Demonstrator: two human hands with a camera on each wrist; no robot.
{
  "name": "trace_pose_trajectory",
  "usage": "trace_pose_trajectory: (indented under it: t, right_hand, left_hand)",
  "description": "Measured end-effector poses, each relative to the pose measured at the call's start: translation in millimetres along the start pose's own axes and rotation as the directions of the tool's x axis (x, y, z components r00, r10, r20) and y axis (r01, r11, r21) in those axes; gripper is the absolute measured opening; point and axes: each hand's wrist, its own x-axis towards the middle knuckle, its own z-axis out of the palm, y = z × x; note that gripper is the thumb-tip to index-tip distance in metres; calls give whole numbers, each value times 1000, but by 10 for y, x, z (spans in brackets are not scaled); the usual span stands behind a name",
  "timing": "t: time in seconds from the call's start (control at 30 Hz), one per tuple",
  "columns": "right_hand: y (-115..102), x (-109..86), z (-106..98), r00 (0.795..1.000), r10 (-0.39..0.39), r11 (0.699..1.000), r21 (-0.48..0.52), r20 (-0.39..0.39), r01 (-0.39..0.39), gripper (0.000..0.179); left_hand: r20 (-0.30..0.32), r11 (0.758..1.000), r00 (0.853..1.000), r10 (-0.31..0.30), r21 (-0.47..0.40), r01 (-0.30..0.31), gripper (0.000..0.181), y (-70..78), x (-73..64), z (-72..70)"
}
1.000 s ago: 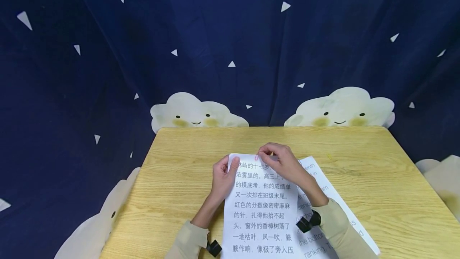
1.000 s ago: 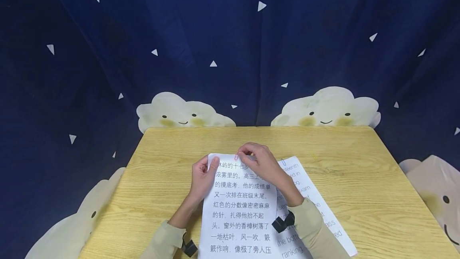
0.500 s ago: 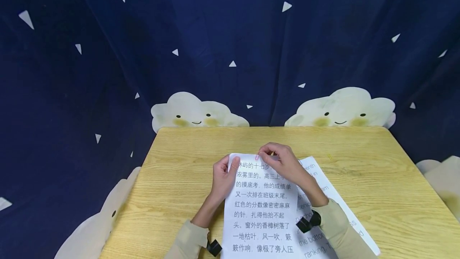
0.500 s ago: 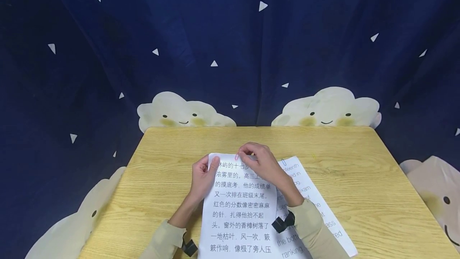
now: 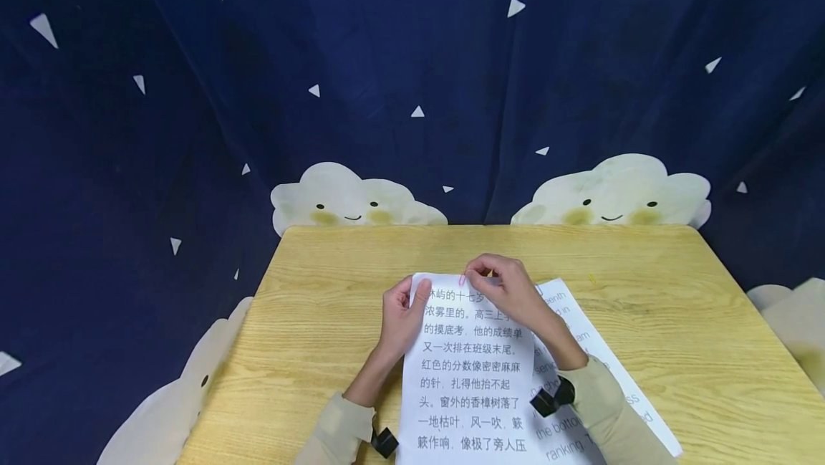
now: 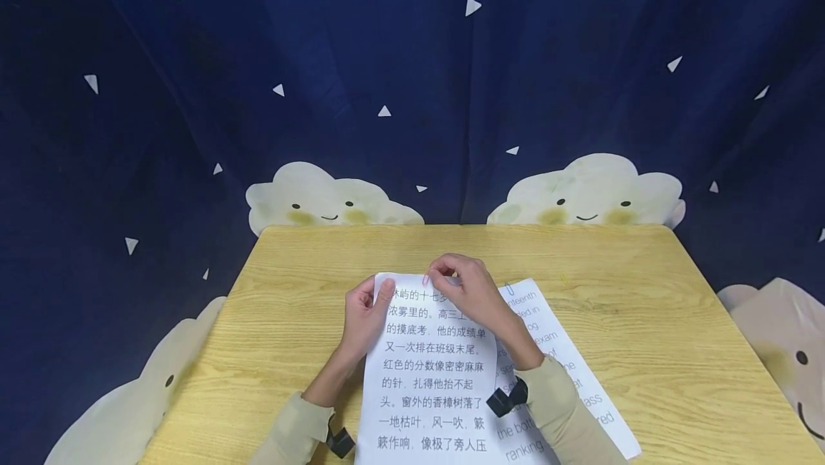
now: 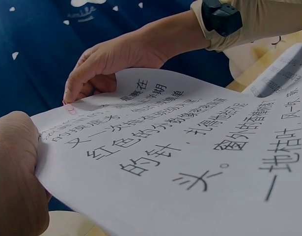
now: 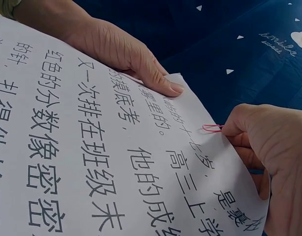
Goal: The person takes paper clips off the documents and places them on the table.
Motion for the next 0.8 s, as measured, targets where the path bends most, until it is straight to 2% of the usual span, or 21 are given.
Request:
trace_pose_trajectory:
  t: [0.33,0.47,0.6,0.7,0.8]
  right_hand:
    - [3,-8,-6,1000,10,1000,-6,-16,-10,5]
    - [-9,0,-27,999,13,1000,14,-41,-12,7]
    - [-188,15,-106,998,36,999,21,-50,-35,8]
    - [-202,13,-128,997,54,998,20,-47,-53,8]
    - [-33,2,-94,997,50,999,24,-51,-49,8]
  left_hand:
    - [7,1000,1000,0,-3,0,21,6,7,10]
    - [0,1000,1000,5,-5,-5,21,-146,23,-5]
    - [-9,1000,1000,-1,-7,1,21,-269,32,-22]
    - [-9,1000,1000,2,-10,-2,21,-190,22,-15]
    - [-5,1000,1000,0,-9,0,20,-77,7,-3]
